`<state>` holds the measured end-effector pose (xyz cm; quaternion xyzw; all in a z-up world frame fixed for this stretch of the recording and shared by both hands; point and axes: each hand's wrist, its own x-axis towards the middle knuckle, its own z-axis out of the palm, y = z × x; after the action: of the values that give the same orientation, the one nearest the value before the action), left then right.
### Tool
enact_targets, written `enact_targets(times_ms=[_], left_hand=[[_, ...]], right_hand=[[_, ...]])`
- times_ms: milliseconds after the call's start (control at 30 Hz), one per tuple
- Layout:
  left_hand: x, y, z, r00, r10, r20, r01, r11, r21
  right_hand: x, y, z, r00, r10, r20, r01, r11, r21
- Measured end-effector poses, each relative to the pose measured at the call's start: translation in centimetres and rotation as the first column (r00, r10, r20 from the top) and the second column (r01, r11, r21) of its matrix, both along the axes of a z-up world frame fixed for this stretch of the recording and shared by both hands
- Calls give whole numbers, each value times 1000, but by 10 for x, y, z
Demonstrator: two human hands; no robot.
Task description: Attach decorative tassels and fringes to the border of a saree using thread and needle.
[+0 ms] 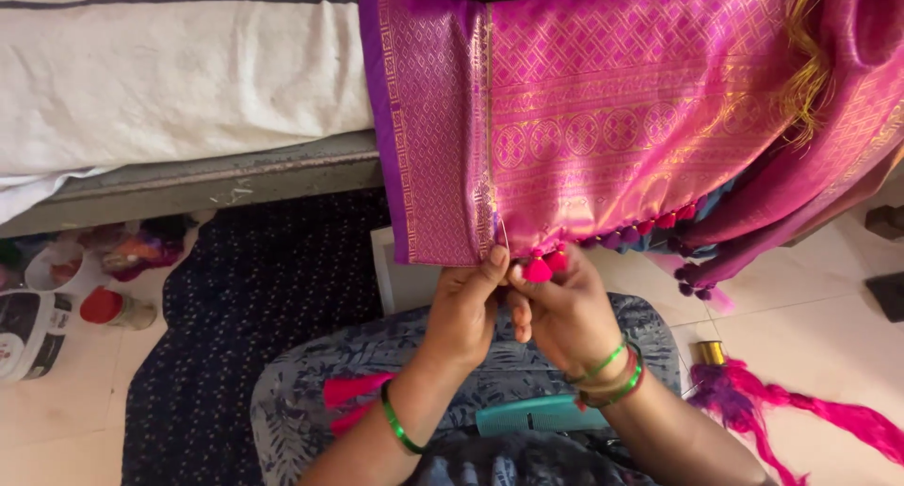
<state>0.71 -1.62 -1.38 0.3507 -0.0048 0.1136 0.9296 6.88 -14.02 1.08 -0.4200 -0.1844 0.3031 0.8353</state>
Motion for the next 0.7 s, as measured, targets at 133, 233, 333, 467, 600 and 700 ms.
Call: enact_targets(times_ms=[133,233,333,467,600,700], left_hand=[[12,-1,-37,995,87,51,-88,996,15],[12,-5,-33,942,335,30,-334,921,202],[9,-8,-9,966,259,3,-253,938,236],[12,-1,10,975,220,-32,-217,972,85],[16,-1,-11,969,239,-66,-243,968,-65],[13,-5,-10,967,246,-59,-249,968,-34]], right_hand=[[-18,-17,32,672,-271,689,484,865,-133],[-12,-20,63,33,-157,987,797,600,69],[3,-11,82,93,-62,994,723,690,-25],[-1,-6,77,27,-94,995,632,773,56],[-7,5,62,193,-208,959,604,795,51],[-11,9,53,161,-200,967,603,795,64]])
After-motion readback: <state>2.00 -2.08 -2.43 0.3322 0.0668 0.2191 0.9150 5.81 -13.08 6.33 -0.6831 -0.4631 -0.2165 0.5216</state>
